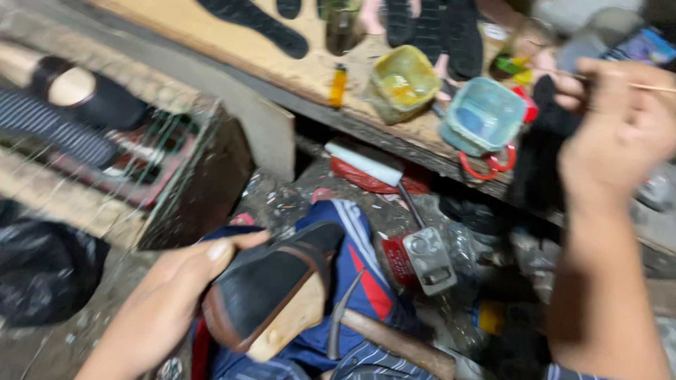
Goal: The person sits on the floor of a shoe workshop holding a shoe upper on a wooden last. They hammer the shoe, scrape its edge with a blade, then use a thin stick to apply glue from a container onto the sole edge of the shoe.
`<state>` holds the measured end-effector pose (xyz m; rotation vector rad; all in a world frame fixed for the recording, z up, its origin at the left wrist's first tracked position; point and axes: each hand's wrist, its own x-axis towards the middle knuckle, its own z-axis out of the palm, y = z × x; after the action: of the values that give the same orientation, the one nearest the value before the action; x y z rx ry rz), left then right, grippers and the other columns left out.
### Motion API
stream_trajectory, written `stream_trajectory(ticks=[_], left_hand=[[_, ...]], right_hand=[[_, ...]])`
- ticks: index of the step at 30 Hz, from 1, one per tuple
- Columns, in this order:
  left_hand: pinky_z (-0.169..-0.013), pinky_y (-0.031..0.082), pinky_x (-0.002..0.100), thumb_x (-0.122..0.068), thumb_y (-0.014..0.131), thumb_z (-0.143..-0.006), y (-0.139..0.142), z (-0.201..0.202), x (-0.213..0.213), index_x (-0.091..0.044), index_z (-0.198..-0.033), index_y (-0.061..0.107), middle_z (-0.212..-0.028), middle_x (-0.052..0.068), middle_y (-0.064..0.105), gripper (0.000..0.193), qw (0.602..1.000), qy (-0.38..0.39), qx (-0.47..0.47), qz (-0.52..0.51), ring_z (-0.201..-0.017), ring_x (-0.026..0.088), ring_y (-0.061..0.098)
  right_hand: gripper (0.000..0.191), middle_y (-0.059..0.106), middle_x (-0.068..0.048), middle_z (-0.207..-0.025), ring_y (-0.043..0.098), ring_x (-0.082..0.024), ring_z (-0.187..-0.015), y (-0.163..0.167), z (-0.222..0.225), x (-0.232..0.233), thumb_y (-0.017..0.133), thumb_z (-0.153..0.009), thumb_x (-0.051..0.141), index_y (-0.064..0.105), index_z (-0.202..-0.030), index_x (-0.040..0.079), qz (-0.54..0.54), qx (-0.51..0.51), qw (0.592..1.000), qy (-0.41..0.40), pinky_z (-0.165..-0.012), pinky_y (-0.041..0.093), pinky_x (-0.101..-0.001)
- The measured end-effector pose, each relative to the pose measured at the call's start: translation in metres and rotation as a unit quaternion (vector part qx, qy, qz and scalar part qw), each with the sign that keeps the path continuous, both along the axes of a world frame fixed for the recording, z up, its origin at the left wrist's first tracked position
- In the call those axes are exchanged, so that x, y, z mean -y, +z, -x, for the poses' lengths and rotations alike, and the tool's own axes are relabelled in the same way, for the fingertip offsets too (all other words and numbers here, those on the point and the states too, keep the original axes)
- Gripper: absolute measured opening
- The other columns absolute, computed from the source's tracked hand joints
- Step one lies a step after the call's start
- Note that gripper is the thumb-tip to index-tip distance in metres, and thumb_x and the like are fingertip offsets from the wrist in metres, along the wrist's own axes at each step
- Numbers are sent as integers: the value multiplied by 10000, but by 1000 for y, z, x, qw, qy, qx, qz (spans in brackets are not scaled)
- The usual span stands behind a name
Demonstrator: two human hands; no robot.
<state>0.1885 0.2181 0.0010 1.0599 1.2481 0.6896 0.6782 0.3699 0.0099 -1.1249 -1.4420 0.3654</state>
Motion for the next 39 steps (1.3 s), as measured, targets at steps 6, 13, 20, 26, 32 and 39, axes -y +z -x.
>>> stream_trajectory(ticks=[6,13,20,26,32,39], left_hand=[[-594,545,319,-432,475,-960,29,-6,6,-62,-1253,784,-808,144,756,564,999,21,28,25,-674,169,685],[-484,608,298,-443,467,-943,33,-5,15,-71,-1288,687,-953,62,747,553,991,-3,131,40,-682,177,744],[-477,514,255,-426,558,-981,12,1,27,-49,-1229,716,-917,53,718,477,986,-31,166,12,-673,104,656],[-452,532,259,-390,526,-962,11,9,29,-54,-1205,742,-831,26,716,468,992,-10,121,12,-635,98,655],[-461,535,276,-364,498,-974,16,14,27,-7,-1220,728,-865,72,741,491,987,9,159,27,-616,136,667],[-470,570,295,-385,475,-961,20,13,24,-17,-1219,735,-852,89,741,519,993,-14,112,22,-631,155,695]], right_hand=[[148,702,-123,-1095,735,-215,-929,2,51,48,482,-1174,184,571,-1177,66,154,-246,945,153,-858,626,-349],[63,706,-191,-1053,723,-279,-866,8,139,114,538,-1167,124,526,-1188,65,154,-371,872,280,-826,613,-431],[187,678,-230,-1025,700,-312,-890,-1,224,152,621,-1049,-94,535,-1174,16,208,-411,804,375,-888,602,-500],[155,680,-208,-1014,694,-321,-1005,-14,260,158,630,-1043,-113,571,-1133,-2,191,-344,797,459,-1019,574,-538],[203,686,-210,-1046,698,-308,-1018,-16,272,159,634,-1016,-108,573,-1165,16,197,-305,804,471,-1066,578,-532],[215,699,-196,-1084,707,-255,-1029,-7,273,161,658,-974,-118,580,-1131,6,181,-189,868,422,-1016,594,-410]])
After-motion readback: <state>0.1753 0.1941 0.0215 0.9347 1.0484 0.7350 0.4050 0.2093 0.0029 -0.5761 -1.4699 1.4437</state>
